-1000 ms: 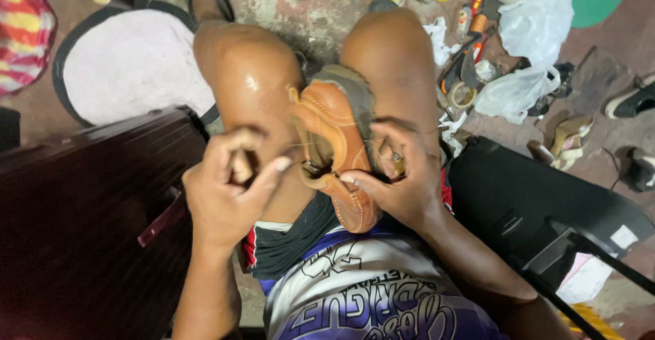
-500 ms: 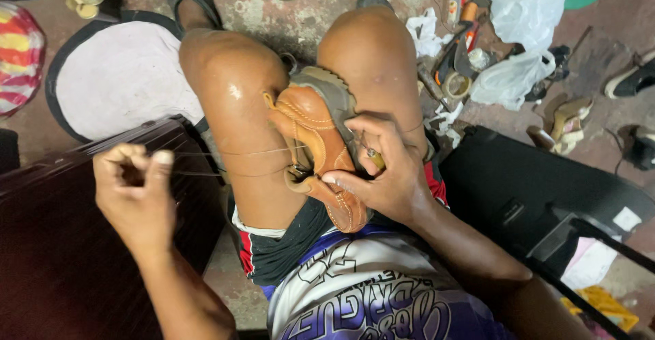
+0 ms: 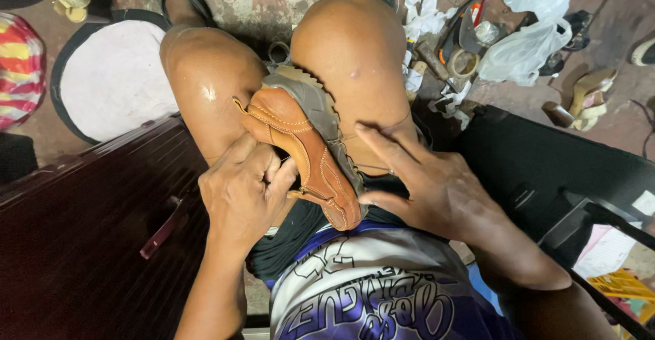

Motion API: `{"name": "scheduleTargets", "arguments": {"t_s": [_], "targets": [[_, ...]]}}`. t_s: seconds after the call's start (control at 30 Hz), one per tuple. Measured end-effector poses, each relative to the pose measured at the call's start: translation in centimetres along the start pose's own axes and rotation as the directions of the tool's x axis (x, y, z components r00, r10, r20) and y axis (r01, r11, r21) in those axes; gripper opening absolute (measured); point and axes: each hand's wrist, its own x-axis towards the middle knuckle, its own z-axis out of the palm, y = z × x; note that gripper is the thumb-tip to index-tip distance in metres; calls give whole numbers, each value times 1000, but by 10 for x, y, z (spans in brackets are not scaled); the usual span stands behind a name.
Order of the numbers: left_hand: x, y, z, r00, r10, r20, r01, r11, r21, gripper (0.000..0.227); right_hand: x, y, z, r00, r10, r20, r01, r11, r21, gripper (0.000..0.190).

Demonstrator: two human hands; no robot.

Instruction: The person sits on the floor and sews a brown leather shoe using a needle and thread. They repeatedly push the needle through the shoe's upper and pull the thread tight to secure stitches along the side.

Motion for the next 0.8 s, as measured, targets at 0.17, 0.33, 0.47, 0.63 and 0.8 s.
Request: {"name": "scheduleTargets", "arguments": {"t_s": [0.17, 0.33, 0.47, 0.63, 0.8], "targets": [[-11, -5, 14, 991, -90, -99, 58, 956, -287, 43, 11, -2, 27, 938, -231, -258, 221, 973, -69, 71], [-21, -6, 26, 975, -87, -202, -14, 892, -451, 36, 11, 13, 22, 964, -201, -175, 184, 977, -108, 31], [-16, -6, 13, 994, -107, 0, 97, 900, -424, 14, 12, 26, 1, 975, -166, -149, 177, 982, 61, 18], [0, 2, -6, 997, -11, 79, 26, 982, -188, 13, 20, 25, -5, 902, -232, -364, 418, 677, 605, 25], [13, 8, -4, 999, 16, 45, -16, 1000, -10, 20, 37, 15, 9, 944, -156, -290, 326, 322, 889, 24]]}}
